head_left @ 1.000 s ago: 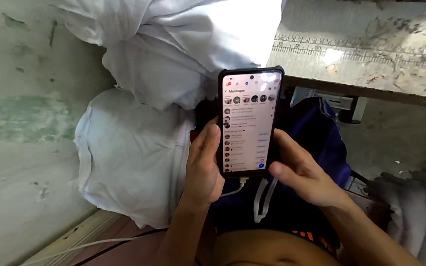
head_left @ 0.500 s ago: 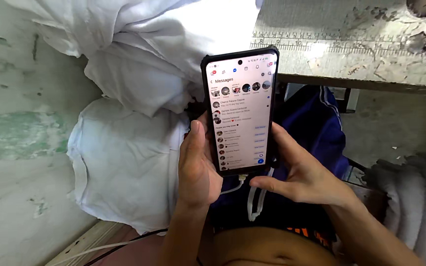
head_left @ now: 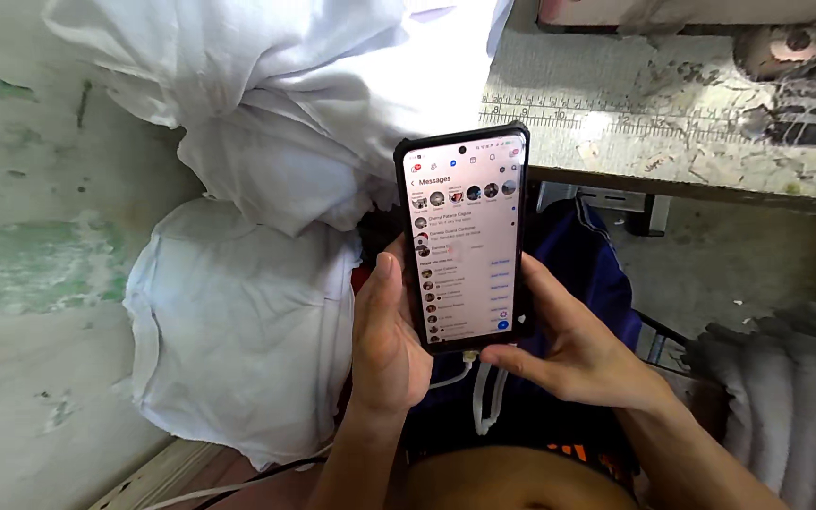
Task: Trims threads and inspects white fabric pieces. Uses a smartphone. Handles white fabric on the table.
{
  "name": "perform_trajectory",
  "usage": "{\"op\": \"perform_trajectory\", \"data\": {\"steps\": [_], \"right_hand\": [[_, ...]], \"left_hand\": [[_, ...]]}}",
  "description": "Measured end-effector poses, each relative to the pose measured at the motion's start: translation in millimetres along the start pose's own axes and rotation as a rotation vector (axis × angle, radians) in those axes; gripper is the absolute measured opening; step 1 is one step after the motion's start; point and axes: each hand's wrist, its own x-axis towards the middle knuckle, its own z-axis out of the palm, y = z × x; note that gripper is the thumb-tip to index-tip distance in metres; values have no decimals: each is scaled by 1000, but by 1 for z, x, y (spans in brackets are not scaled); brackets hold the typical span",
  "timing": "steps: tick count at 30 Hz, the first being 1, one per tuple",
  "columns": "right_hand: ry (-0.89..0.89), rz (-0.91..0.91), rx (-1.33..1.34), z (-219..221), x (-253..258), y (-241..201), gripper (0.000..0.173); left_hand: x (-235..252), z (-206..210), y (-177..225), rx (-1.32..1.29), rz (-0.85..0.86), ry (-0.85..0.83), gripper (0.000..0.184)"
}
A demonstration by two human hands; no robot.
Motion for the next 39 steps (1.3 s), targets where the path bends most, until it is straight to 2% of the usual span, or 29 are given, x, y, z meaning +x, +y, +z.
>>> {"op": "perform_trajectory", "data": {"steps": [6, 13, 18, 24, 28, 31, 34, 39], "right_hand": [[-11, 6, 13, 2, 0, 1, 89], [3, 5, 11, 1, -1, 3, 79], [16, -9, -8, -1, -2, 4, 92], [118, 10, 5, -10, 4, 0, 87], [219, -46, 50, -11, 10, -1, 70], [326, -25, 67, -7, 20, -7, 64], [441, -25, 48, -3, 33, -13, 67], [504, 13, 30, 2, 46, -24, 75]], "left_hand": [[-2, -3, -2, 3, -9, 38, 49], [-1, -2, -3, 1, -14, 24, 48], [-1, -3, -4, -21, -20, 27, 50], [0, -1, -6, -33, -30, 0, 47], [-1, -2, -9, -37, -21, -28, 51], [-4, -3, -12, 4, -2, -15, 51], [-7, -5, -18, 60, 2, -39, 54], [-10, -5, -26, 47, 28, -84, 54]]}}
